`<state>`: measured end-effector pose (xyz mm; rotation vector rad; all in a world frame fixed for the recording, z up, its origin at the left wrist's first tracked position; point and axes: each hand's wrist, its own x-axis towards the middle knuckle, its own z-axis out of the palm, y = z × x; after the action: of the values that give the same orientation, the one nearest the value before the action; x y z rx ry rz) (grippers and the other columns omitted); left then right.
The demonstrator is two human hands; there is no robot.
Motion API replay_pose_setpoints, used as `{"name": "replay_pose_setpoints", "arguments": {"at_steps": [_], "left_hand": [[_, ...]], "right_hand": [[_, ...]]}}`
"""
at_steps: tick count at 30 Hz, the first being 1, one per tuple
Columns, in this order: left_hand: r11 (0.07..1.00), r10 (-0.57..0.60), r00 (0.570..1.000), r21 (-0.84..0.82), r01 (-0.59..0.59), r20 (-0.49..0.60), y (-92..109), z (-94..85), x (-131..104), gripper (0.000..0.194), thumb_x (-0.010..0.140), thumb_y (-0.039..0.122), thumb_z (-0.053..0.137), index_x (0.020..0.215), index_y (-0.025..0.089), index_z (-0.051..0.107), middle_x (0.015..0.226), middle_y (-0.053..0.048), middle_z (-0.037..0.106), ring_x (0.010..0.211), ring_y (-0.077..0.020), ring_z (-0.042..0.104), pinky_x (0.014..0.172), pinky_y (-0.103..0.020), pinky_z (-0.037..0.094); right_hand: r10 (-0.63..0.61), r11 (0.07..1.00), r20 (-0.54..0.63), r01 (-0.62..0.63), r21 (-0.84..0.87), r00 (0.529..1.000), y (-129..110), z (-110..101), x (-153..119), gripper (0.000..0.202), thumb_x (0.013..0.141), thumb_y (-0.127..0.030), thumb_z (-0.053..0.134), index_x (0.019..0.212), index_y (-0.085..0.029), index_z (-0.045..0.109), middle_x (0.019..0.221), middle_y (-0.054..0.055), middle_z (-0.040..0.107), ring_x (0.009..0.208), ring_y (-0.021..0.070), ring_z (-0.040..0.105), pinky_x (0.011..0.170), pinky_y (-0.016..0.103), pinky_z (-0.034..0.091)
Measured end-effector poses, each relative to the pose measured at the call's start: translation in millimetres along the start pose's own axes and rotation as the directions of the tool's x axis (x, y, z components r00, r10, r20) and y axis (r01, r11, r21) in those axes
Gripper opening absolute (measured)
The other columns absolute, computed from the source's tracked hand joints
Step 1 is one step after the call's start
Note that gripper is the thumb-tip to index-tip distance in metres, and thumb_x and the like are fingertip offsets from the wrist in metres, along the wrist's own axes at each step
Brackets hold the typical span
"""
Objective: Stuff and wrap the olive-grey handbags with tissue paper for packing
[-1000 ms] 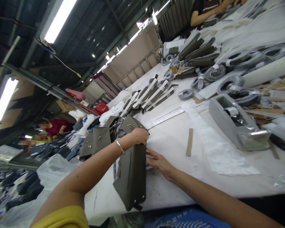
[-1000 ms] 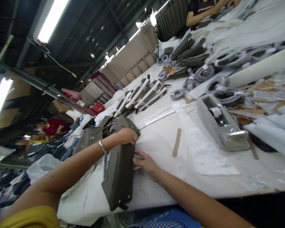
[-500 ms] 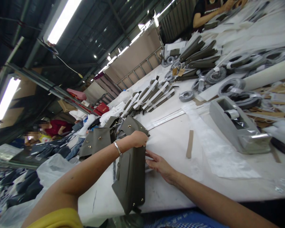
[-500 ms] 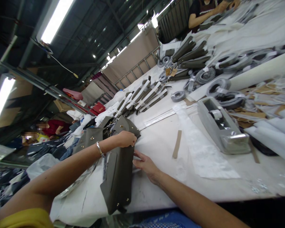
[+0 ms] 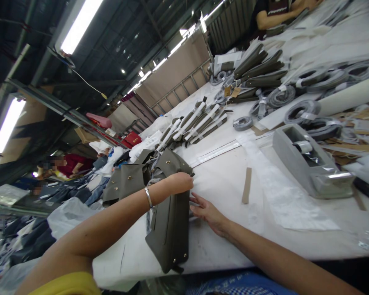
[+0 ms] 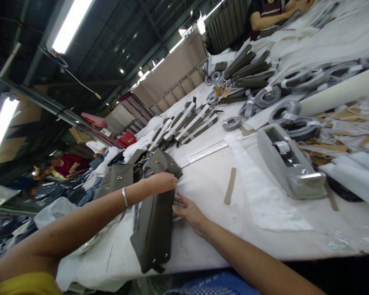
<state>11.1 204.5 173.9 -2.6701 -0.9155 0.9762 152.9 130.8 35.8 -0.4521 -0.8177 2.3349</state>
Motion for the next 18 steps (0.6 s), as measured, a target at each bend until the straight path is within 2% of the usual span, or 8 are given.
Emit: {"name": "replay_pose_setpoints", "arguments": {"at_steps": [2, 5, 10, 18], "left_hand": [[0.999, 0.031, 0.999, 0.009, -0.031, 0.024, 3.1, -0.5, -4.9, 0.012, 0.085, 0.010, 0.066, 0.073, 0.012, 0.068, 0.075, -0.005, 0.070, 0.071, -0.0161, 0.066, 0.064, -0.029, 0.053], [0.999, 0.043, 0.996, 0.019, -0.044, 0.075, 6.3, -1.2, -8.3, 0.010, 0.085, 0.009, 0.065, 0.076, 0.011, 0.068, 0.080, -0.007, 0.072, 0.076, -0.0179, 0.067, 0.066, -0.030, 0.054], [1.000, -0.003, 0.993, 0.020, 0.001, 0.115, 4.4, 0.6, -6.9, 0.008, 0.090, 0.016, 0.063, 0.084, 0.011, 0.066, 0.087, -0.003, 0.070, 0.083, -0.0156, 0.067, 0.077, -0.034, 0.056], [0.996, -0.033, 0.990, -0.083, 0.045, 0.138, -18.4, 7.0, -4.4, 0.010, 0.092, 0.021, 0.061, 0.092, 0.012, 0.065, 0.095, -0.004, 0.069, 0.088, -0.0161, 0.067, 0.079, -0.035, 0.057]], "right_hand": [[0.009, 1.000, -0.007, -0.009, 0.003, 1.000, 2.0, -1.3, 1.4, 0.086, 0.068, -0.046, 0.084, 0.144, -0.029, 0.047, 0.148, 0.008, 0.047, 0.118, 0.0244, 0.056, 0.102, 0.042, 0.042], [0.006, 1.000, 0.020, -0.006, 0.008, 1.000, 2.3, -1.1, 1.7, 0.089, 0.067, -0.046, 0.086, 0.145, -0.027, 0.047, 0.150, 0.009, 0.045, 0.131, 0.0253, 0.048, 0.111, 0.042, 0.035], [0.012, 1.000, 0.029, -0.013, 0.014, 1.000, 0.3, 0.5, 0.9, 0.090, 0.065, -0.046, 0.087, 0.144, -0.026, 0.048, 0.152, 0.011, 0.043, 0.133, 0.0263, 0.046, 0.113, 0.043, 0.033], [0.008, 0.998, 0.002, -0.009, 0.056, 1.000, 9.6, 0.4, 6.0, 0.080, 0.065, -0.043, 0.087, 0.137, -0.026, 0.056, 0.146, 0.009, 0.051, 0.132, 0.0258, 0.048, 0.114, 0.043, 0.032]]}}
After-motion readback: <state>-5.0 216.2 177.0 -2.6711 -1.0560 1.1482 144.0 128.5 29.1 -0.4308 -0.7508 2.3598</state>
